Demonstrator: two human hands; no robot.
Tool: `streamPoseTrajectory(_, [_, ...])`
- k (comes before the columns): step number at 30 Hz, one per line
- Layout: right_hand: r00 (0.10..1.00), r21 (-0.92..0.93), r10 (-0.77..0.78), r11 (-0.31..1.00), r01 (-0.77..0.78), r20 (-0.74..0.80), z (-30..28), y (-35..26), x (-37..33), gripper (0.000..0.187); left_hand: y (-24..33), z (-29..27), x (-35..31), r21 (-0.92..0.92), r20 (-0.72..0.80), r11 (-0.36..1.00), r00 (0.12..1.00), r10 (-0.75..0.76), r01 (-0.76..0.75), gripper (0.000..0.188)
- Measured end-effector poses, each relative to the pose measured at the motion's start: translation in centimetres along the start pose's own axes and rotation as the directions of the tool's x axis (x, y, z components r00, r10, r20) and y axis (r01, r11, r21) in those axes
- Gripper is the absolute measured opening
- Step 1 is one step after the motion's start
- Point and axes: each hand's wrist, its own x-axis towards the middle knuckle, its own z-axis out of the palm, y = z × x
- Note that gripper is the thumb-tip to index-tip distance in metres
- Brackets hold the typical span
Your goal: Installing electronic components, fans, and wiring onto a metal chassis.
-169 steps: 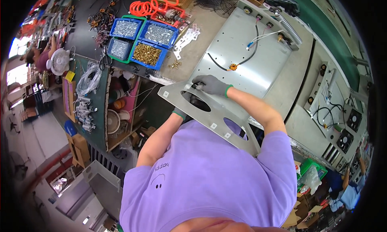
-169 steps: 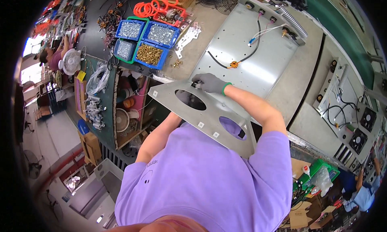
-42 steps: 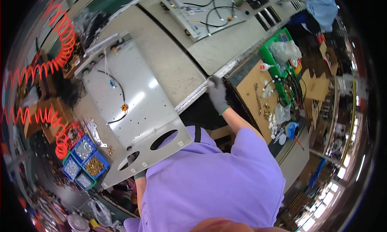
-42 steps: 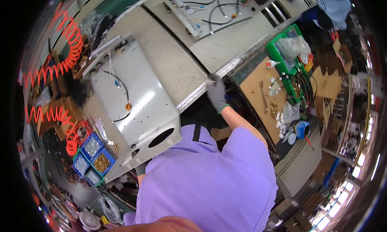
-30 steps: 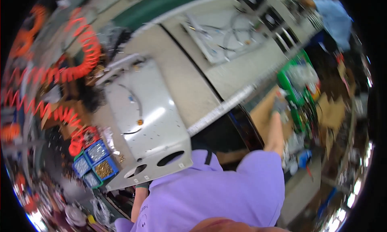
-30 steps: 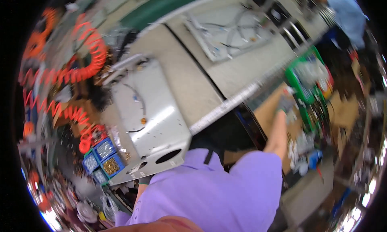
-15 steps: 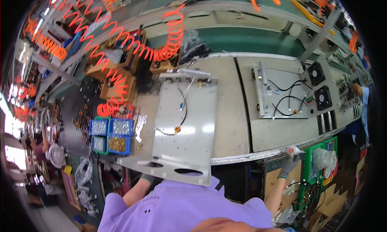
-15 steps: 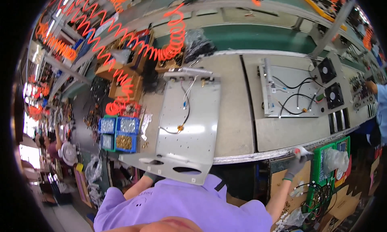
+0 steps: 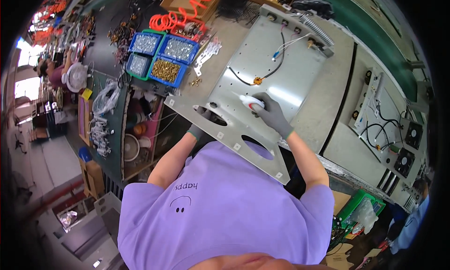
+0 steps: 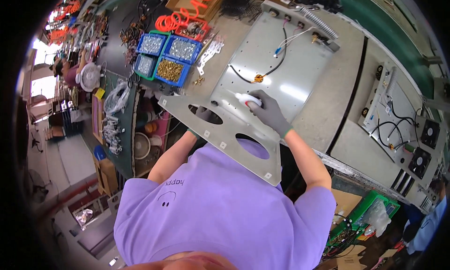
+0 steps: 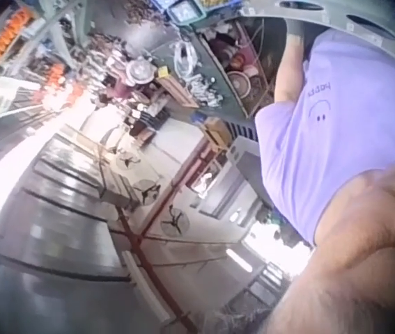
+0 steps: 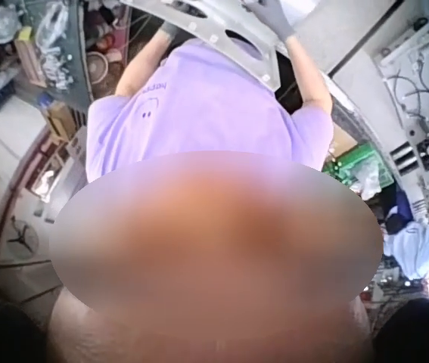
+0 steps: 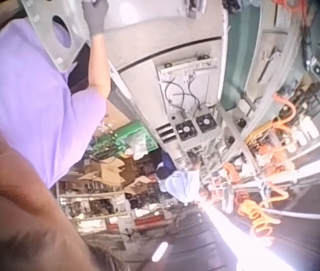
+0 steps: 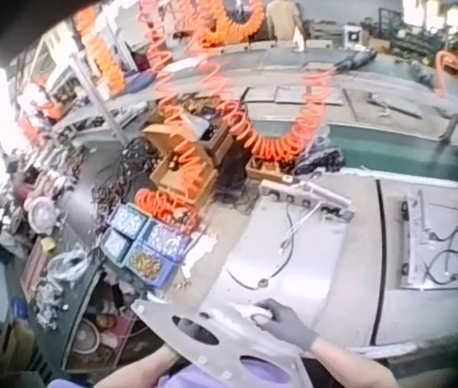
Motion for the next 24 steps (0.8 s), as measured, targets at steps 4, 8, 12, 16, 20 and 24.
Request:
streamPoseTrajectory(4, [0.968,-0.323,-0.247,0.92,0.222,-0.038,2.8,1.3,2.4,0.031,1.0,2.6,-1.9,0.69,-0.073,0.716,0.974,0.215,-0.107,0.03])
streamPoseTrajectory(8, [0.977,-0.475,-0.212,0.858,0.197,0.023,4.3,0.8,3.3,0.028,-3.0,-1.4,-0.5,0.903,-0.017,0.385,0.877,0.48,-0.193,0.037])
streamPoseTrajectory(12, [0.95,-0.584,-0.304,0.759,0.287,0.072,4.8,1.8,3.9,0.026,-4.0,-4.8,-1.1,0.766,-0.147,0.603,0.853,0.502,-0.223,0.032])
streamPoseTrajectory(16, [0.935,-0.642,-0.332,0.692,0.331,0.125,5.0,1.6,4.1,0.027,-7.1,-11.9,-1.8,0.715,-0.366,0.691,0.782,0.504,-0.11,0.027])
streamPoseTrajectory(20, [0.912,-0.686,-0.391,0.629,0.365,0.127,5.6,2.1,4.7,0.028,-3.7,-9.8,-4.5,0.891,-0.319,0.445,0.827,0.463,0.094,0.027])
streamPoseTrajectory(24, [0.89,-0.742,-0.422,0.539,0.399,0.172,5.8,2.3,4.9,0.031,-3.2,-8.8,-5.1,0.863,-0.369,0.491,0.814,0.448,0.12,0.028])
